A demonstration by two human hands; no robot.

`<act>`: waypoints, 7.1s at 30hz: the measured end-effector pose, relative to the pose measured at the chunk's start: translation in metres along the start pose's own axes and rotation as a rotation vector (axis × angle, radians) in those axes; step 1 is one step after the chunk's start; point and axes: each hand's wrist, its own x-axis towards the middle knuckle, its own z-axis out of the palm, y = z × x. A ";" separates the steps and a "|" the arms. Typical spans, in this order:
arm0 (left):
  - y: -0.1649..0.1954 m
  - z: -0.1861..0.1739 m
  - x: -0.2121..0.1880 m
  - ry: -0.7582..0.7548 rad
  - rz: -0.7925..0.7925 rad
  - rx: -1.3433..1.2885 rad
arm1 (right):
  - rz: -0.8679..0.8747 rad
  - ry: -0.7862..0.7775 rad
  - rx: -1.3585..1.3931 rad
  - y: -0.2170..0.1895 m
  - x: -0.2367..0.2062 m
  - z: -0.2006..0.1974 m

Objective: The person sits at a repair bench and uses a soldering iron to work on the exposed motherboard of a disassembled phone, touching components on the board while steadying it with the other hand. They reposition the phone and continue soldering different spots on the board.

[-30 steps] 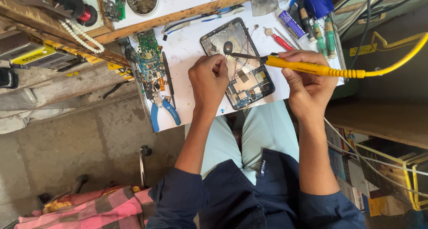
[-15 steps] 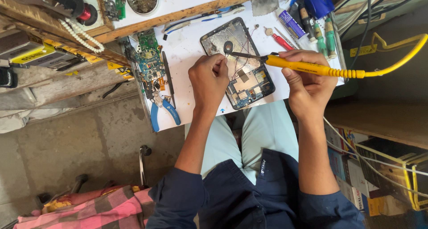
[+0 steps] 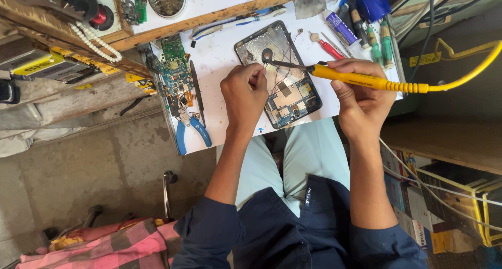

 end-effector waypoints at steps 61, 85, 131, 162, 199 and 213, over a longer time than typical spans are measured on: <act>-0.003 0.001 -0.003 0.016 -0.005 -0.067 | 0.001 0.151 0.113 0.005 -0.002 -0.002; -0.005 0.002 -0.005 0.019 -0.003 -0.035 | 0.007 0.156 0.108 0.003 -0.004 0.000; 0.002 -0.003 -0.001 -0.011 -0.067 -0.076 | 0.053 0.064 0.070 0.003 -0.006 0.002; -0.001 -0.001 -0.001 -0.003 -0.065 -0.093 | 0.021 0.038 0.062 0.006 -0.003 0.001; 0.000 -0.002 -0.001 -0.009 -0.058 -0.102 | 0.039 0.043 0.060 0.006 -0.004 0.001; 0.000 -0.002 0.001 -0.034 -0.090 -0.076 | -0.003 0.095 0.080 0.006 -0.004 -0.001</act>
